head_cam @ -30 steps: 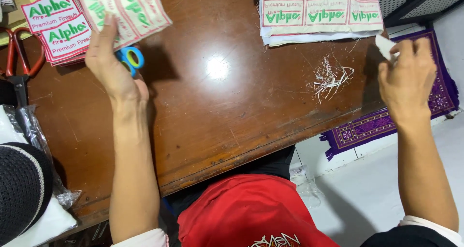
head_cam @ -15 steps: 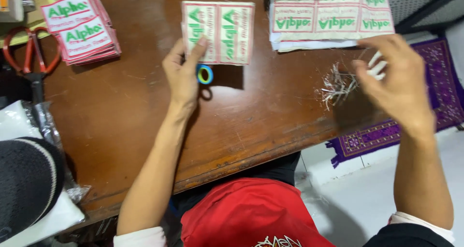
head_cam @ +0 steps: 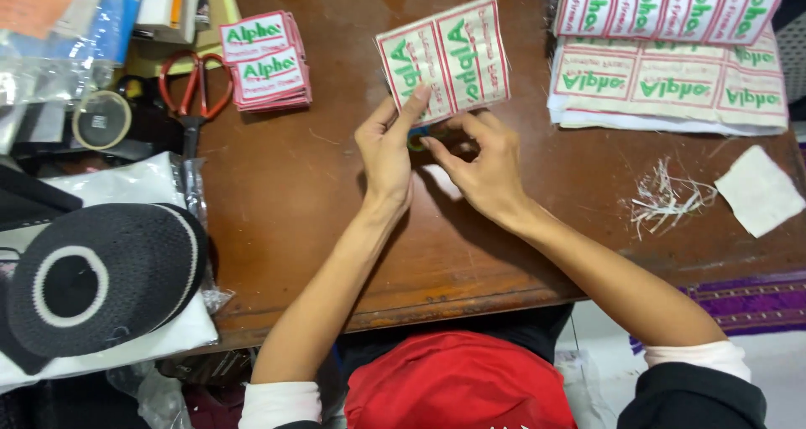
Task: The person uses blue-handled scissors to cut small rectangular labels from a larger sheet. They trim the edges of the labels, stack the cut pieces, and occasionally wipe the table surface with a white cloth to remove debris.
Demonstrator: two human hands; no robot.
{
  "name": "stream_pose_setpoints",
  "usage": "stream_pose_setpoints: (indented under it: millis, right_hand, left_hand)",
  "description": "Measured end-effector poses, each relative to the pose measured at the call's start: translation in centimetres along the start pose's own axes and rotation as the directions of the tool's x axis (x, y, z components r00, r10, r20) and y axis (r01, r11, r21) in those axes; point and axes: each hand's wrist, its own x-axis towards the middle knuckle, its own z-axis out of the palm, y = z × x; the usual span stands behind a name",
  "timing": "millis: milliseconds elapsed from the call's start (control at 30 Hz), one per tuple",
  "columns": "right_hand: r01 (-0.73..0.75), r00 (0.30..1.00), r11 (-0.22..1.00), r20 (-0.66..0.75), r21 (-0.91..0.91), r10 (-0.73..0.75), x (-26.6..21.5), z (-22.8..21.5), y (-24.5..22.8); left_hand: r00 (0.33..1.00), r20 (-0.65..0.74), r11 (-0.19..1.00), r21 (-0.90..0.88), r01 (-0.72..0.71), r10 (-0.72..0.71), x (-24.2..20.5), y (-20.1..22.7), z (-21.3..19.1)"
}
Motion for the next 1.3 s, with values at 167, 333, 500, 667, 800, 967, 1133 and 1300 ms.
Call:
stream_pose_setpoints:
  millis: [167,333,500,667,800,967,1133,1300]
  right_hand:
    - [0.037,0.999,0.990,-0.003,-0.139,-0.037,0.3,0.9,1.3]
    - [-0.160,0.985,0.986,0.051,-0.042,0.162,1.1,0.7,1.9]
    - [-0.046,0.996,0.997,0.069,-0.062,0.050,1.1,-0.3,3.4]
    - [-0.119,0.966,0.991,0.238,0.057,0.102,1.6,-1.7,0.8]
    - [-0.352,0.896,0.892,0.378,0.284,0.233,1.5,-1.8,-0.8]
    - [-0.450,0.843,0.830,0.463,0.329,0.274,0.7,-1.3,-0.9]
    - [-0.446,0.809,0.839,0.542,0.310,0.229,0.2,-1.6,0.3]
    - [-0.302,0.852,0.910,0.508,0.284,0.124,0.1,-1.5,-0.3]
  left_hand:
    - [1.000,-0.005,0.999,-0.032,-0.003,0.003,-0.3,0.2,-0.1]
    - [0.999,0.036,1.000,0.006,-0.004,0.003,-0.4,0.7,-0.1]
    - [0.982,0.035,0.981,0.045,-0.186,0.185,1.6,1.6,-1.3]
    - [0.991,-0.056,0.991,-0.057,-0.122,0.119,4.3,2.2,-4.0]
    - [0.996,-0.059,0.974,-0.212,-0.084,0.073,3.9,4.8,-3.5]
    - [0.998,-0.038,0.974,-0.218,-0.060,0.053,2.7,5.3,-3.2]
    - [0.994,0.005,0.988,-0.109,-0.110,0.111,2.5,4.7,-4.9]
    - [0.984,0.029,0.980,-0.094,-0.173,0.177,2.2,3.4,-5.9]
